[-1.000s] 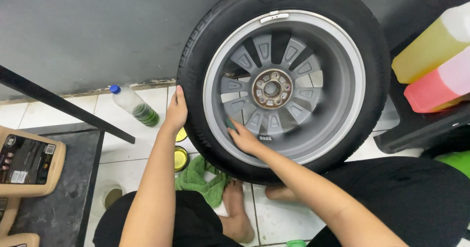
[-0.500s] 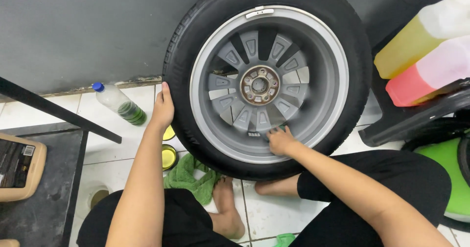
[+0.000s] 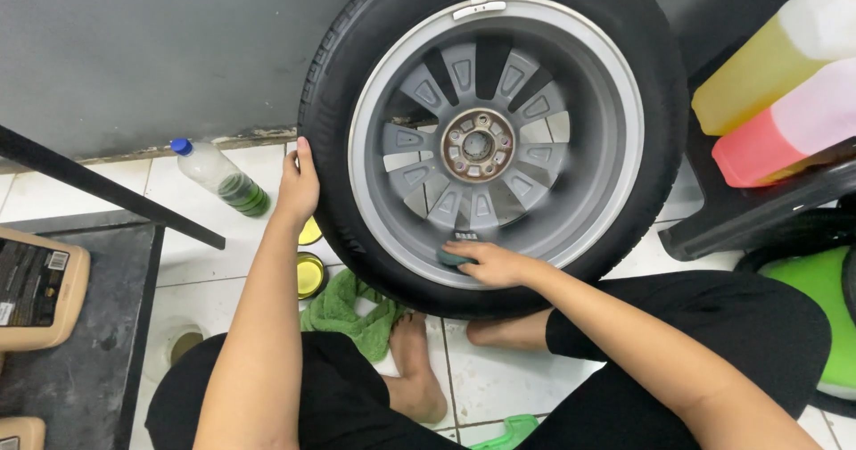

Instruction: Polishing and cleaning the inner rim of a motorcycle wheel using a sponge, cleaning agent, and a cloth.

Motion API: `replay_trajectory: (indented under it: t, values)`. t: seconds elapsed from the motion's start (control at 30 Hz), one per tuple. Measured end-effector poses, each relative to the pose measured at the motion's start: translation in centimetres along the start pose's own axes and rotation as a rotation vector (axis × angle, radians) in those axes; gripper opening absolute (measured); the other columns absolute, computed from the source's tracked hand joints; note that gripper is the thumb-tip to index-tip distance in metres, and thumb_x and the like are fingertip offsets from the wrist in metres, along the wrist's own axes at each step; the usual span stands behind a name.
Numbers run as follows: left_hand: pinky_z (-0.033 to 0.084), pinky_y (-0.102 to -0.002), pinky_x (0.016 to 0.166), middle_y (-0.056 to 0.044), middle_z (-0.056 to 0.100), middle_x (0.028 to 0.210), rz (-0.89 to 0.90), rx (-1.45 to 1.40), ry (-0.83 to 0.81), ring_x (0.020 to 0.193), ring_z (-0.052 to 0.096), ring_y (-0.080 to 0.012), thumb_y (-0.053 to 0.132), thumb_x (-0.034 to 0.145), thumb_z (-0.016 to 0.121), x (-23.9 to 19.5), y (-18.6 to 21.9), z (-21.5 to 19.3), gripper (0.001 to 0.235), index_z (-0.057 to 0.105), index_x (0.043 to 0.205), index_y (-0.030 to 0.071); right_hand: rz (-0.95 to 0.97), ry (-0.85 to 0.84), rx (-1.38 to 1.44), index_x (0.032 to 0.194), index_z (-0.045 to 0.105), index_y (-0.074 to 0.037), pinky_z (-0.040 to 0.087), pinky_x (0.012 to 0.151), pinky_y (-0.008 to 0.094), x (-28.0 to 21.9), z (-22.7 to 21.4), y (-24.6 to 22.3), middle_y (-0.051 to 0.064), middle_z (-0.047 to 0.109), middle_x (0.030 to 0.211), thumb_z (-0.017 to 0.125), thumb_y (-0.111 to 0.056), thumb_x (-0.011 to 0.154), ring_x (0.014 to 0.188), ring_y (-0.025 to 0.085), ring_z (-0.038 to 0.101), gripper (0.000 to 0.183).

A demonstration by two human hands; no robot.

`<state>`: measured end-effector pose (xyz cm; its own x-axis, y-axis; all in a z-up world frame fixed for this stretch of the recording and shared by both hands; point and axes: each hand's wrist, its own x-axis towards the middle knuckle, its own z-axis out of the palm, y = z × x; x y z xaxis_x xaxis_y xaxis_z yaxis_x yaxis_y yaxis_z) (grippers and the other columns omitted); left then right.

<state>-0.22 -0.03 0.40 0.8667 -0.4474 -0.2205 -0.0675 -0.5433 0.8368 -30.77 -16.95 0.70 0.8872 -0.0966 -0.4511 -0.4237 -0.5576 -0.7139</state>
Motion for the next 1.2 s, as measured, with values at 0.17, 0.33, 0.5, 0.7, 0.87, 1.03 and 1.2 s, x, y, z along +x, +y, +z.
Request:
replay_trajectory:
  t: [0.17,0.33,0.5,0.7,0.87,1.03,1.2]
  values:
    - [0.039,-0.048,0.117,-0.036,0.034,0.148,0.404,-0.151,0.385,0.144,0.034,-0.0468,0.052,0.114,0.044,-0.9,2.7,-2.4,0.068,0.032,0.15,-0.005,0.006,0.039,-0.145,0.151,0.05,-0.006,0.029,0.121,0.065,3.3,0.7,5.9,0.023,0.046,0.157,0.048,-0.014,0.096,0.148,0.048,0.035,0.056]
    - [0.05,-0.022,0.06,-0.012,0.061,0.118,0.678,-0.269,0.339,0.099,0.066,-0.018,0.031,0.111,0.051,-8.3,9.6,-10.6,0.033,0.048,0.133,0.007,0.139,0.184,-0.579,0.153,0.041,-0.014,0.037,0.112,0.062,6.4,2.9,14.0,0.012,0.037,0.162,0.051,-0.022,0.09,0.15,0.042,0.031,0.064]
    - [0.05,-0.038,0.091,-0.025,0.059,0.13,0.527,0.123,0.08,0.118,0.061,-0.0324,0.001,0.114,0.05,-18.4,9.0,-18.4,0.032,0.049,0.145,-0.008,-0.278,0.124,-0.036,0.144,0.053,-0.004,0.033,0.12,0.037,5.7,2.5,9.9,0.014,0.049,0.156,0.057,-0.008,0.087,0.147,0.029,0.041,0.057]
    - [0.053,-0.034,0.075,-0.023,0.062,0.116,0.133,0.04,0.356,0.102,0.065,-0.0284,-0.001,0.115,0.055,-20.5,-9.5,-19.7,0.018,0.057,0.13,-0.012,-0.416,0.568,-0.277,0.145,0.053,-0.005,0.035,0.115,0.047,3.9,4.3,5.4,0.014,0.049,0.155,0.055,-0.005,0.087,0.143,0.037,0.043,0.058]
    - [0.056,-0.029,0.082,-0.011,0.068,0.114,-0.003,-0.15,0.4,0.1,0.065,-0.0184,0.018,0.108,0.069,-21.2,-29.3,-14.8,0.022,0.064,0.126,0.009,-1.061,0.585,-0.419,0.134,0.064,-0.006,0.035,0.12,0.056,2.5,8.8,-1.4,0.012,0.062,0.143,0.05,-0.01,0.091,0.134,0.035,0.057,0.045]
    - [0.057,-0.029,0.084,-0.007,0.069,0.118,-0.102,-0.142,0.507,0.107,0.068,-0.0194,0.024,0.102,0.078,-24.5,-36.3,-13.8,0.024,0.069,0.124,0.022,-1.072,0.379,-0.246,0.135,0.065,-0.007,0.044,0.113,0.051,5.1,16.3,-1.5,0.009,0.068,0.135,0.04,-0.016,0.1,0.123,0.03,0.065,0.044]
    - [0.056,-0.029,0.086,-0.006,0.065,0.122,-0.155,-0.118,0.55,0.11,0.065,-0.02,0.025,0.098,0.08,-27.9,-37.6,-11.9,0.028,0.069,0.124,0.021,-0.295,0.088,0.206,0.132,0.068,-0.008,0.053,0.096,0.053,7.3,19.5,-1.7,0.017,0.075,0.114,0.05,-0.007,0.097,0.109,0.039,0.069,0.039]
